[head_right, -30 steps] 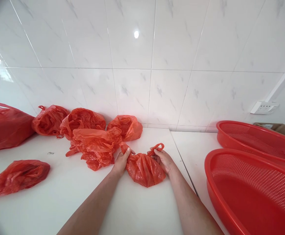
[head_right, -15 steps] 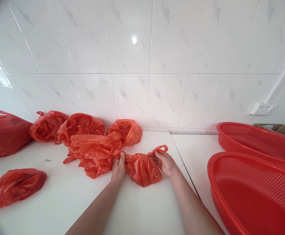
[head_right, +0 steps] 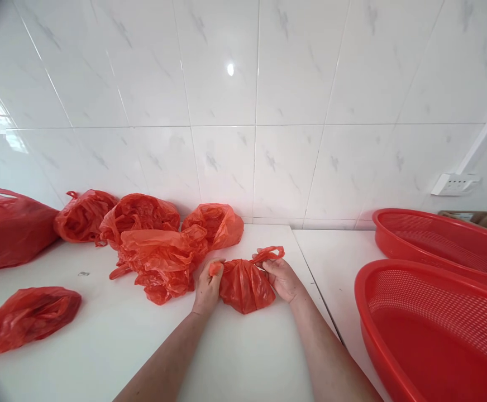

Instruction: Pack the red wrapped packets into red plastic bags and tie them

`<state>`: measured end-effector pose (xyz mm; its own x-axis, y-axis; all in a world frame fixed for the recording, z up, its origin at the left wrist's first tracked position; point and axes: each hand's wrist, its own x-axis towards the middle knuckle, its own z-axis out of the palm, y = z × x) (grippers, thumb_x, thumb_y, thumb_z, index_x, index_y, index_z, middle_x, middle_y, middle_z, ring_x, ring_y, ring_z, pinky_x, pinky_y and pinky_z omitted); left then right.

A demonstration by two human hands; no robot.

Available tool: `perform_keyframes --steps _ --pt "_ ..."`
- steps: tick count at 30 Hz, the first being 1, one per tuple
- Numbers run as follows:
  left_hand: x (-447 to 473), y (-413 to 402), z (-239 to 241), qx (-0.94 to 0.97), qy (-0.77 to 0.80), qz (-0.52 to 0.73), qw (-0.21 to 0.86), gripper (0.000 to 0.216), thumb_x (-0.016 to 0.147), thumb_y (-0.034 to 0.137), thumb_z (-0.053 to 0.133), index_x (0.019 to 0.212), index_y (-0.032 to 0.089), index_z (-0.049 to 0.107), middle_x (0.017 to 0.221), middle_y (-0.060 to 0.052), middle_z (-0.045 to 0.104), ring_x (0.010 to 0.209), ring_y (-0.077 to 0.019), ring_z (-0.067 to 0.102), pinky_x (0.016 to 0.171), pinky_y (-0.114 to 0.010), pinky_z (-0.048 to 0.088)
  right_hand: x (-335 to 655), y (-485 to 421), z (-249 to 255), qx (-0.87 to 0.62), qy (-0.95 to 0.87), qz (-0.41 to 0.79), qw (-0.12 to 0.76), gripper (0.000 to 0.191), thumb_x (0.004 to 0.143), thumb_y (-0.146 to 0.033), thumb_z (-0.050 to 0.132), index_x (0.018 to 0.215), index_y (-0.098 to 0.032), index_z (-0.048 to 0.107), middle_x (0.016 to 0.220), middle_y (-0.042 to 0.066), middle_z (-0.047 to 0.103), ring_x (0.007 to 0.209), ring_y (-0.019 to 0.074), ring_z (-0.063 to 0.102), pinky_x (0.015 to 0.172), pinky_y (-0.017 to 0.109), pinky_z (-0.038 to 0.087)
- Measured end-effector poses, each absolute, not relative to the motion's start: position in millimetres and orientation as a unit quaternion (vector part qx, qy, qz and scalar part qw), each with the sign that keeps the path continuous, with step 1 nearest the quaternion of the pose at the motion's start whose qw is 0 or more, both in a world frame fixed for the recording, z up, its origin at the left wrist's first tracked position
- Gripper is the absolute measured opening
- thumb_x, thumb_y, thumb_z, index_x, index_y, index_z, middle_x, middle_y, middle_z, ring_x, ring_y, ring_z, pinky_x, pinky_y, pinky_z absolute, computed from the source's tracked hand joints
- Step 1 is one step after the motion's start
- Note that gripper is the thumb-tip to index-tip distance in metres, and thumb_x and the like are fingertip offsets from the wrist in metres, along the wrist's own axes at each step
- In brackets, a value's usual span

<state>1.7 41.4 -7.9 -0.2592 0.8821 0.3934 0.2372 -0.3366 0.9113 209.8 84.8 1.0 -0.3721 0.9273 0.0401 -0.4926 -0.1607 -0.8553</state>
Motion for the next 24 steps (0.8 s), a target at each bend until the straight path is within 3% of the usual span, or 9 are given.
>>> perform_keyframes --steps 3,6,8,11,17,24 --pt "4.5 41.3 -7.6 0.553 0.502 0.599 0.288 0.028 0.08 0.029 0.05 0.105 0.022 0.06 0.11 -0.005 0.062 0.103 -0.0203 0.055 0.091 -0.032 0.041 210.1 82.7 0.1 -0.271 -0.423 0.72 0.48 0.027 0.072 -0.026 0.073 0.097 -0.021 0.068 0.103 0.005 0.069 0.093 0.0186 0.062 0.087 0.033 0.046" --pt "3.0 40.2 -7.0 0.513 0.539 0.604 0.284 0.025 0.085 0.036 0.043 0.084 0.021 0.063 0.089 -0.005 0.064 0.087 -0.0206 0.057 0.082 -0.032 0.043 208.2 85.1 -4.0 -0.27 -0.399 0.721 0.498 0.013 0.074 -0.029 0.071 0.084 -0.022 0.068 0.091 0.002 0.069 0.073 0.0124 0.06 0.076 0.029 0.048" --pt "1.3 38.9 -7.6 0.485 0.57 0.607 0.268 0.033 0.086 0.042 0.04 0.068 0.021 0.057 0.071 -0.002 0.058 0.073 -0.0197 0.054 0.072 -0.032 0.043 206.4 88.3 -6.7 -0.263 -0.381 0.722 0.514 0.01 0.073 -0.028 0.072 0.079 -0.022 0.066 0.086 0.0 0.069 0.066 0.0098 0.057 0.071 0.027 0.048" --pt "0.2 37.0 -9.3 0.472 0.591 0.605 0.25 0.037 0.087 0.046 0.039 0.061 0.021 0.049 0.062 0.0 0.05 0.065 -0.018 0.049 0.064 -0.03 0.04 203.4 92.5 -8.0 -0.256 -0.37 0.72 0.529 0.013 0.07 -0.026 0.075 0.076 -0.023 0.063 0.08 -0.002 0.067 0.064 0.0089 0.056 0.069 0.025 0.048" --pt "-0.1 36.8 -7.8 0.454 0.623 0.589 0.243 0.034 0.088 0.043 0.037 0.066 0.021 0.051 0.07 -0.003 0.054 0.073 -0.0209 0.051 0.072 -0.035 0.043 200.1 93.1 -6.9 -0.27 -0.367 0.714 0.532 0.013 0.07 -0.026 0.074 0.076 -0.022 0.064 0.08 -0.002 0.067 0.065 0.0092 0.057 0.069 0.025 0.048" --pt "-1.5 36.5 -6.3 0.477 0.604 0.557 0.312 0.036 0.083 0.051 0.048 0.09 0.02 0.065 0.098 -0.009 0.063 0.097 -0.0261 0.055 0.088 -0.038 0.042 212.2 87.2 -12.1 -0.294 -0.372 0.713 0.517 0.019 0.072 -0.027 0.072 0.089 -0.021 0.067 0.087 0.003 0.07 0.082 0.016 0.063 0.08 0.032 0.049"
